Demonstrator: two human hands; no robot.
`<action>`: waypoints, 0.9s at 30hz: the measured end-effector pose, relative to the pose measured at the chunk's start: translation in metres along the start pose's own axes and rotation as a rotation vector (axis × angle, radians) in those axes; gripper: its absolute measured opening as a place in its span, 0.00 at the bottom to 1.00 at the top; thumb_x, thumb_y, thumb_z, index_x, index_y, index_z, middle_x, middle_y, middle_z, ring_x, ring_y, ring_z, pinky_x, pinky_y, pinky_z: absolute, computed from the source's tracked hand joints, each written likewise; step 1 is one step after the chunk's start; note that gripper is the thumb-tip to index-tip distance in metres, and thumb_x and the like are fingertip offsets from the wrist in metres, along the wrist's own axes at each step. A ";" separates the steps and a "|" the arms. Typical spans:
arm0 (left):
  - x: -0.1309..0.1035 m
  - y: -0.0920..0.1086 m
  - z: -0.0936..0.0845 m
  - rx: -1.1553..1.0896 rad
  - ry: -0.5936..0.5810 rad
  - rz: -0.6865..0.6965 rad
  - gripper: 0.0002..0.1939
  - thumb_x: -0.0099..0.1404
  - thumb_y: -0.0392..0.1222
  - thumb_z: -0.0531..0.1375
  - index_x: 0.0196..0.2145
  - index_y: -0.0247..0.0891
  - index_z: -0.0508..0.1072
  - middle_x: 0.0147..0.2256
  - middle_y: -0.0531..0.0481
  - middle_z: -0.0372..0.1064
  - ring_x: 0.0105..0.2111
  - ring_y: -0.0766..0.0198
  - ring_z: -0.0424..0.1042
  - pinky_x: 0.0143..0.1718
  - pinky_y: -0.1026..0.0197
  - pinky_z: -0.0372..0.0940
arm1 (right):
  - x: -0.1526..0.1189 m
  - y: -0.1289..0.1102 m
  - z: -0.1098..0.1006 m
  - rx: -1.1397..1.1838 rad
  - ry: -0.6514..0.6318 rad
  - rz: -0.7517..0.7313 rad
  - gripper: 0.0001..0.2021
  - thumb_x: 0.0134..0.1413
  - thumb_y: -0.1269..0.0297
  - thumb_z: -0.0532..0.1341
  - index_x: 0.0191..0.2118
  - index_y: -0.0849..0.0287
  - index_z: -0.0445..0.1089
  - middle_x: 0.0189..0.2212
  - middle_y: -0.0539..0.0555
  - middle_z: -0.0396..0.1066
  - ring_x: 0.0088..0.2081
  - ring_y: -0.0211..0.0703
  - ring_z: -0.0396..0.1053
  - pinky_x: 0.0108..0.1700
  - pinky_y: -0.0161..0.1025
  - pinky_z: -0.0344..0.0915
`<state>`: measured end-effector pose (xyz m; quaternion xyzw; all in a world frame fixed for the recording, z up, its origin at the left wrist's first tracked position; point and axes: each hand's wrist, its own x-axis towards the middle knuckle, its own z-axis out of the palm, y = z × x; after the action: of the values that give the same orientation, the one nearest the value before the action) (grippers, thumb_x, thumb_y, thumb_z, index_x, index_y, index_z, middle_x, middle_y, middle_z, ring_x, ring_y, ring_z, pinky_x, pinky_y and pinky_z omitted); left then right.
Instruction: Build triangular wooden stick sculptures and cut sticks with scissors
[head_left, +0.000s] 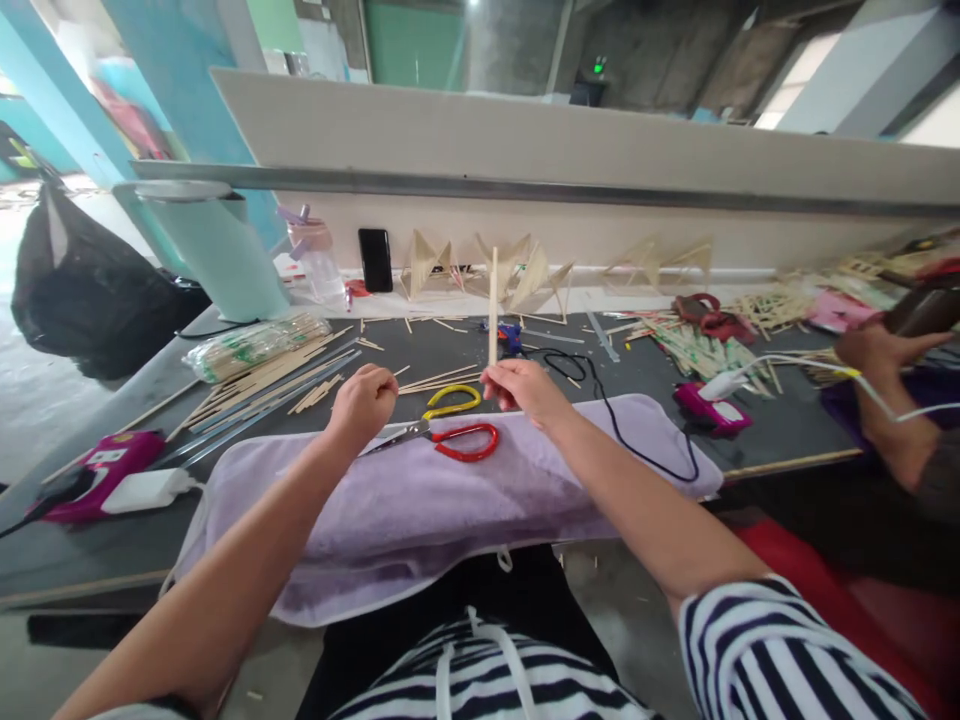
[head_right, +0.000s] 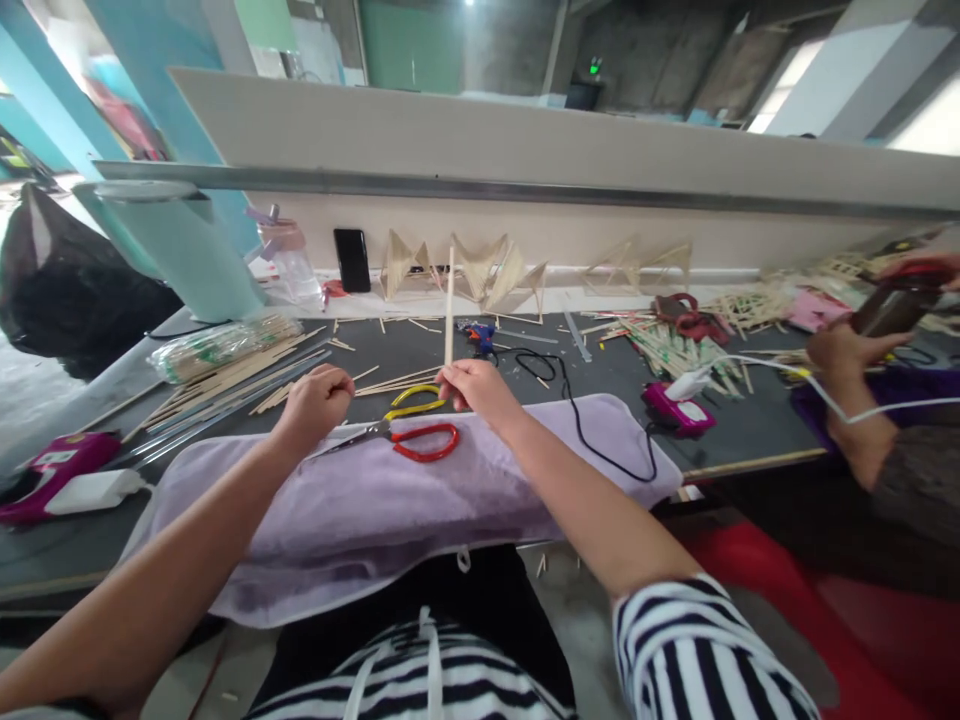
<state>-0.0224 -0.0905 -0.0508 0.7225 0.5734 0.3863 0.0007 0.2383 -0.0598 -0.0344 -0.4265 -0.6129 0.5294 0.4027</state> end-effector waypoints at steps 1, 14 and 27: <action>0.011 0.002 0.001 -0.027 -0.017 -0.029 0.09 0.49 0.30 0.52 0.20 0.40 0.69 0.24 0.52 0.68 0.29 0.62 0.68 0.32 0.62 0.60 | 0.015 -0.004 0.006 0.041 -0.017 0.005 0.13 0.49 0.55 0.59 0.28 0.62 0.70 0.19 0.50 0.70 0.15 0.30 0.58 0.17 0.31 0.51; 0.129 0.014 0.069 -0.859 -0.430 -0.329 0.18 0.58 0.54 0.59 0.36 0.36 0.75 0.27 0.51 0.68 0.20 0.72 0.62 0.19 0.68 0.53 | 0.100 0.044 0.014 0.139 -0.229 -0.071 0.16 0.48 0.49 0.61 0.28 0.60 0.69 0.19 0.47 0.69 0.15 0.31 0.58 0.18 0.31 0.53; 0.115 -0.004 0.068 -0.923 -0.536 -0.330 0.16 0.56 0.52 0.64 0.31 0.34 0.75 0.22 0.51 0.70 0.21 0.70 0.66 0.22 0.67 0.60 | 0.094 0.052 0.021 -0.051 -0.236 -0.045 0.17 0.50 0.48 0.60 0.30 0.60 0.70 0.19 0.46 0.67 0.15 0.31 0.61 0.17 0.30 0.55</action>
<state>0.0173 0.0364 -0.0366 0.6208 0.4303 0.3946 0.5233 0.1943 0.0270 -0.0847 -0.3576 -0.6788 0.5507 0.3286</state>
